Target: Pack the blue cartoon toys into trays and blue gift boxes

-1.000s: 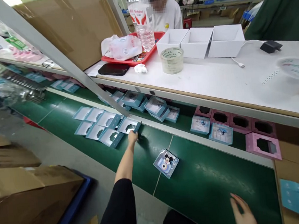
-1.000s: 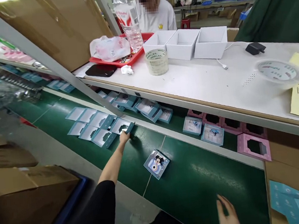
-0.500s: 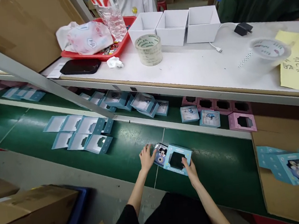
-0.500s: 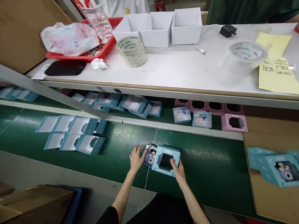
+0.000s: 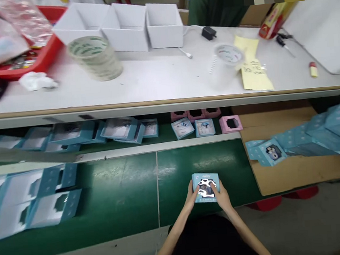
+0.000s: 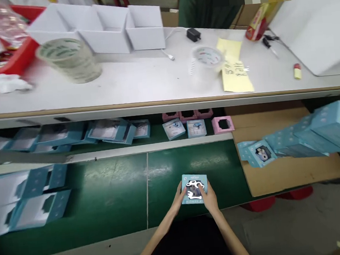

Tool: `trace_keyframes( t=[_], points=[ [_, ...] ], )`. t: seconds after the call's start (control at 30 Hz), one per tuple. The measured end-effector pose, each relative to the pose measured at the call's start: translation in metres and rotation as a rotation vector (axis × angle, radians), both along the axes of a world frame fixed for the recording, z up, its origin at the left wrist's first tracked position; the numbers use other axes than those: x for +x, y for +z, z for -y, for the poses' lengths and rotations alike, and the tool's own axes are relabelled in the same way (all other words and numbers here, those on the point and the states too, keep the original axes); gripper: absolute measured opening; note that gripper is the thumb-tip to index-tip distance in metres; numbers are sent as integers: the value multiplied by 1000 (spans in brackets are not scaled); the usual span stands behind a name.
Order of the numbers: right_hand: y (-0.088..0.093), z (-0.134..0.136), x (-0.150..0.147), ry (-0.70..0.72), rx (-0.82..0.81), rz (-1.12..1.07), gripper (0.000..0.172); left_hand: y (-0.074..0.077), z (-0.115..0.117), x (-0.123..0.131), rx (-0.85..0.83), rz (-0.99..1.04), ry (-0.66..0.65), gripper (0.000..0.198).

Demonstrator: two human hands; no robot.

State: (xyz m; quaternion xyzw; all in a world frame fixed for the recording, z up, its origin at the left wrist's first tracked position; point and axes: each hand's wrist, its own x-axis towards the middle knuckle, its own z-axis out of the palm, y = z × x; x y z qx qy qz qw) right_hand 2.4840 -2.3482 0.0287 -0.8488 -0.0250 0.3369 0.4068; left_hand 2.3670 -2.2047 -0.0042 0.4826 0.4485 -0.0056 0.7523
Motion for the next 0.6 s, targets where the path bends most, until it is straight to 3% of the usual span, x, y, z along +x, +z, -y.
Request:
trace_keyframes(
  t=[0.1, 0.3, 0.43, 0.6],
  points=[
    [-1, 14, -7, 4, -1, 90, 68, 4, 6, 0, 92, -29, -92, 83],
    [-1, 19, -13, 14, 66, 69, 64, 4, -9, -14, 107, -222, -352, 77],
    [5, 26, -3, 87, 80, 55, 65, 3, -1, -19, 98, -307, -370, 78],
    [-4, 31, 11, 125, 83, 33, 69, -2, 17, -10, 272, -390, -411, 75]
  ],
)
